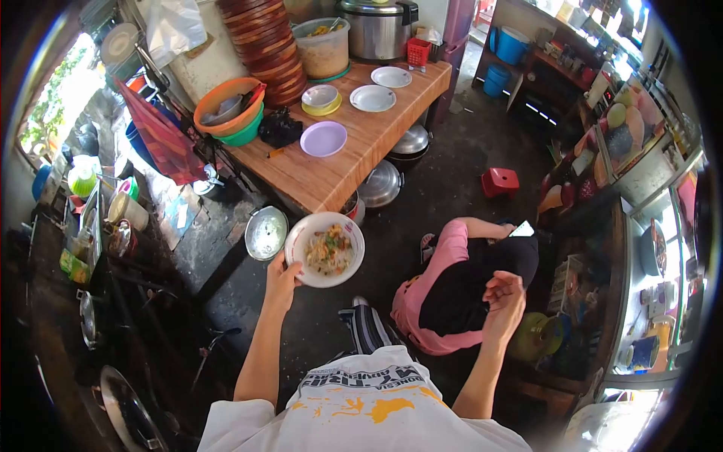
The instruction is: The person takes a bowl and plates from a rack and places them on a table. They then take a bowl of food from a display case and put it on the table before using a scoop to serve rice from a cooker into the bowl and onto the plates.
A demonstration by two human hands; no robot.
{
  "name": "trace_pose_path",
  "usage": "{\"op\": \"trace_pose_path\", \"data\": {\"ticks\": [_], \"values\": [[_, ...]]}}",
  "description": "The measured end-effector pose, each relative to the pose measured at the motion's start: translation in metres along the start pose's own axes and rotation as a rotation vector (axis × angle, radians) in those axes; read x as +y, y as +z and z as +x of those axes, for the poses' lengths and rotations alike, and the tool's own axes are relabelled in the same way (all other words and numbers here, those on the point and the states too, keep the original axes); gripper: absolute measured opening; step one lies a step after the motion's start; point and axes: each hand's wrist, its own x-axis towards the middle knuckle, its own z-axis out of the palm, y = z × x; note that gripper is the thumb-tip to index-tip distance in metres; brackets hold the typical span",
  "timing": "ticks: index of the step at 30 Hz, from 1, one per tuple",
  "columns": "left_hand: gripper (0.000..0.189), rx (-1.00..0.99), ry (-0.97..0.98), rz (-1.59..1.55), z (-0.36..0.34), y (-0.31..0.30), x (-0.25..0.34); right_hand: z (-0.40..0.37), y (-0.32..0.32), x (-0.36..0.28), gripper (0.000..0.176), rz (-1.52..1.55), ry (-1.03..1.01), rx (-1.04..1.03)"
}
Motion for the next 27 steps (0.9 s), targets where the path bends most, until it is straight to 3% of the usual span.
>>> {"op": "trace_pose_path", "data": {"ticks": [8, 10, 15, 19, 27], "values": [[0.027, 0.094, 0.008, -0.187, 0.216, 0.023, 0.004, 0.069, 0.081, 0.069, 0.040, -0.039, 0.153, -0.082], [0.030, 0.154, -0.015, -0.099, 0.280, 0.023, -0.009, 0.096, 0.096, 0.073, 0.040, -0.128, 0.179, -0.064], [0.037, 0.266, -0.059, -0.132, 0.409, 0.037, -0.024, 0.173, 0.126, 0.089, 0.041, -0.195, 0.141, -0.077], [0.043, 0.402, -0.180, -0.282, 0.472, 0.046, -0.042, 0.215, 0.131, 0.090, 0.044, -0.279, 0.124, -0.097], [0.049, 0.399, -0.227, -0.246, 0.511, 0.045, -0.079, 0.245, 0.122, 0.109, 0.041, -0.343, 0.151, 0.044]]}}
